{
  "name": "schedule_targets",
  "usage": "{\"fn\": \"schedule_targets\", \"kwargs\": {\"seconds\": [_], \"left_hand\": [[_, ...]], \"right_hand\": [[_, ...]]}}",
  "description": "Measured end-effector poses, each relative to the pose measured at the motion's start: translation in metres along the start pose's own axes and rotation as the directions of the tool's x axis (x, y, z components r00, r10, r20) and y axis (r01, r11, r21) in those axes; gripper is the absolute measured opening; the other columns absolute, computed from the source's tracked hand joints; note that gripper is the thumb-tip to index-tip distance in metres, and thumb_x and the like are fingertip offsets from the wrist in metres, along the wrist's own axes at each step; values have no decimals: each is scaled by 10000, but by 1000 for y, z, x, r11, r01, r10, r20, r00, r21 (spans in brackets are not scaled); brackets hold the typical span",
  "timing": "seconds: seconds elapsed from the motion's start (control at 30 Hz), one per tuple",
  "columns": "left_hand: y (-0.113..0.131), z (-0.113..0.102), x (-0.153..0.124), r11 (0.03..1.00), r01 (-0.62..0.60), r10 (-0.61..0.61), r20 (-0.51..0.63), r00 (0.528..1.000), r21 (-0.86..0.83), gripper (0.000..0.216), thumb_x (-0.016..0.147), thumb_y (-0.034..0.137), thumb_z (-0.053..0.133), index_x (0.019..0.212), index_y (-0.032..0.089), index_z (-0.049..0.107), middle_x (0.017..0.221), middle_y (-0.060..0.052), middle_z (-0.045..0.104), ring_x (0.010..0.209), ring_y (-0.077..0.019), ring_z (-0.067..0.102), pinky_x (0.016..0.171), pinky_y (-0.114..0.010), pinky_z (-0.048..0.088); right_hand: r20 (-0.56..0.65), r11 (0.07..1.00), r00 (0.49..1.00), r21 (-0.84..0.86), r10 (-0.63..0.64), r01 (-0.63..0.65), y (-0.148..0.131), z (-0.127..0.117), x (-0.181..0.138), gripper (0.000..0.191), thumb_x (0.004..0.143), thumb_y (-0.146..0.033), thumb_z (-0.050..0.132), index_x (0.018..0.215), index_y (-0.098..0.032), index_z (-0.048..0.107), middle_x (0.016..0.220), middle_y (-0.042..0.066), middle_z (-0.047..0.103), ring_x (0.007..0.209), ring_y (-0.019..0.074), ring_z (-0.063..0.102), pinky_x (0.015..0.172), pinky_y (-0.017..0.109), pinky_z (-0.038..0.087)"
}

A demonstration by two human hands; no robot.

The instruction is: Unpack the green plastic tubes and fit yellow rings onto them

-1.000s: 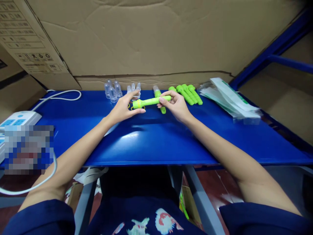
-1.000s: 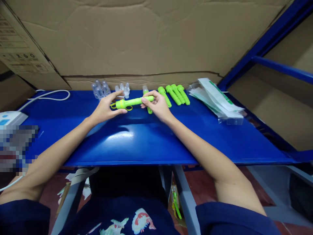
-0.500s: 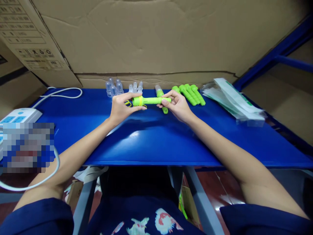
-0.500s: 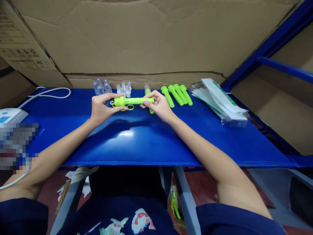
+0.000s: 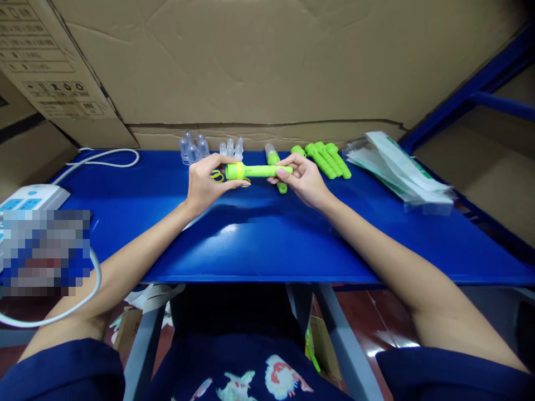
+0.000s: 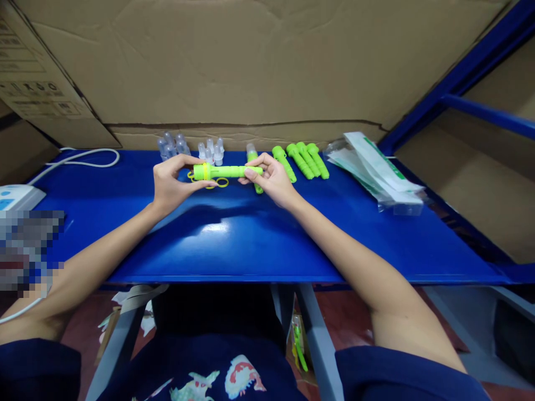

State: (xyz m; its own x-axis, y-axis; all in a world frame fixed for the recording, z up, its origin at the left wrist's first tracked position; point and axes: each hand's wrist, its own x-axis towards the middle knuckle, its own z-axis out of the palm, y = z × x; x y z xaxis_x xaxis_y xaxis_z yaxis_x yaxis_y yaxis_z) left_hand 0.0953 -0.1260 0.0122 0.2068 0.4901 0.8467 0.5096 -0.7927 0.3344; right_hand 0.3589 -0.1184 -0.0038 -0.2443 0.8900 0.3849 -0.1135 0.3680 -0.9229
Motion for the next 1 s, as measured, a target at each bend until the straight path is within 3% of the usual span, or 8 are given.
{"fn": "schedule_targets", "kwargs": {"seconds": [0.23,0.4,0.5,0.6,0.73,0.87,1.0], "left_hand": [[-5,0,-1,995,-88,82,128,988,46,623,790,774,749,920,171,667,849,-37,714,753,-171,654,746,-315,512],[-9,-3,0,975,-215,185,327,927,59,615,829,796,690,855,192,574,783,-20,616,718,-177,574,805,-371,475],[-2,-4,5,984,-115,159,397,904,-133,671,868,863,551,863,193,583,845,-52,641,796,-199,594,853,-391,479],[6,1,10,921,122,57,438,897,-371,627,1029,740,356,826,194,589,976,-92,660,983,-218,628,965,-394,491],[9,9,13,796,294,30,520,854,-529,481,975,669,597,905,194,625,1163,-108,648,1203,-233,608,1080,-390,468],[12,10,12,764,318,38,531,846,-562,454,990,641,593,896,197,616,1239,-113,621,1236,-228,589,1098,-399,462],[16,2,15,843,203,103,520,848,-499,419,1055,585,489,901,205,573,1213,-122,604,1181,-218,578,1079,-405,470]], "right_hand": [[8,999,1000,-42,28,-27,-3,1,-1,604,696,-653,907,943,-194,602,834,41,766,746,174,799,689,240,657],[50,997,999,-78,20,-16,-4,-1,-1,568,723,-638,902,943,-190,629,784,30,753,676,153,771,650,241,641],[55,997,998,-83,9,-4,-3,-7,1,551,732,-624,905,949,-193,639,737,19,730,638,143,740,603,237,612],[57,998,998,-65,26,-22,-4,-16,2,521,755,-631,888,944,-205,654,683,3,691,591,137,691,564,252,588],[58,999,998,-24,22,-21,-9,-21,3,489,775,-641,869,906,-216,667,688,4,661,566,128,636,557,275,574],[90,999,995,-16,42,-40,-16,-22,3,480,769,-638,876,897,-219,681,675,-4,648,547,117,614,541,272,566],[123,998,991,-51,51,-45,-25,-18,3,498,764,-656,871,906,-218,681,658,-5,645,549,134,630,550,305,587]]}}
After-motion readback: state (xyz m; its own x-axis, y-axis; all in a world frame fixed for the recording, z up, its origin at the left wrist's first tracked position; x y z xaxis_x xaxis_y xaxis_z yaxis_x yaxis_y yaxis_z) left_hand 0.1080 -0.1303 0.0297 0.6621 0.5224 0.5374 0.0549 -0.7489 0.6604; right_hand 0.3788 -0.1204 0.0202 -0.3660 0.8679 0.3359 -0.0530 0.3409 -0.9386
